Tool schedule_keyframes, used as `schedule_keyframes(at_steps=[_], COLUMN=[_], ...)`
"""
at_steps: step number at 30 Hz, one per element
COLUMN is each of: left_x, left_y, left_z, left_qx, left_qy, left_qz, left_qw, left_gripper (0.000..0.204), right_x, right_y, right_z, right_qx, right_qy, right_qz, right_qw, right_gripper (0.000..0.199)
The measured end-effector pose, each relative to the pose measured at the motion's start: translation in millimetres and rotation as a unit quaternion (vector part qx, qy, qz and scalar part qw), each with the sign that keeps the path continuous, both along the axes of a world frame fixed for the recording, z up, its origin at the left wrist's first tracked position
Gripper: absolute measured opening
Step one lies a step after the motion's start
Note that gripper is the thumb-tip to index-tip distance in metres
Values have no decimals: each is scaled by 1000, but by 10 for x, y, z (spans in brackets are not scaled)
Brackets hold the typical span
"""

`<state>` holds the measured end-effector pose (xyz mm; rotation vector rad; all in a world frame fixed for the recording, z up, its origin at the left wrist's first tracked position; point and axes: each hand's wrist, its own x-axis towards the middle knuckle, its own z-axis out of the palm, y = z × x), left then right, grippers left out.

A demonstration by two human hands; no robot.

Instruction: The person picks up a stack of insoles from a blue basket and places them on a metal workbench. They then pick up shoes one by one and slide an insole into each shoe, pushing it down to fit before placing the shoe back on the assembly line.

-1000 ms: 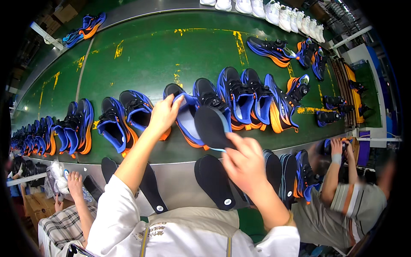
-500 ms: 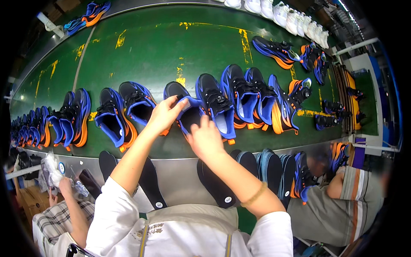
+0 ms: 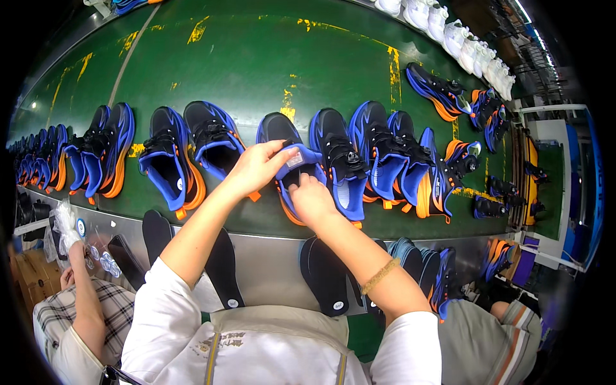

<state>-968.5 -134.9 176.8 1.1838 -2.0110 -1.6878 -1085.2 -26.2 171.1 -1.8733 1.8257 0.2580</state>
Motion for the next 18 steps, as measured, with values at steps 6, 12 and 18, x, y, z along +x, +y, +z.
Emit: schedule_keyframes(at_steps=[6, 12, 18], left_x=[0, -40, -83], left_y=[-20, 60, 87], left_z=[16, -65, -193], left_qx=[40, -87, -279], left_qy=[23, 36, 37], left_qz=[-25, 58, 14], left_qw=[999, 994, 959], left_gripper=[33, 30, 34], right_x=[-6, -46, -159], right_y=[-117, -192, -92], right_z=[-68, -178, 226], right_qx=[155, 150, 131], right_qy=[124, 165, 33], right_qz=[110, 255, 267], right_qw=[974, 941, 954], right_gripper=[25, 23, 22])
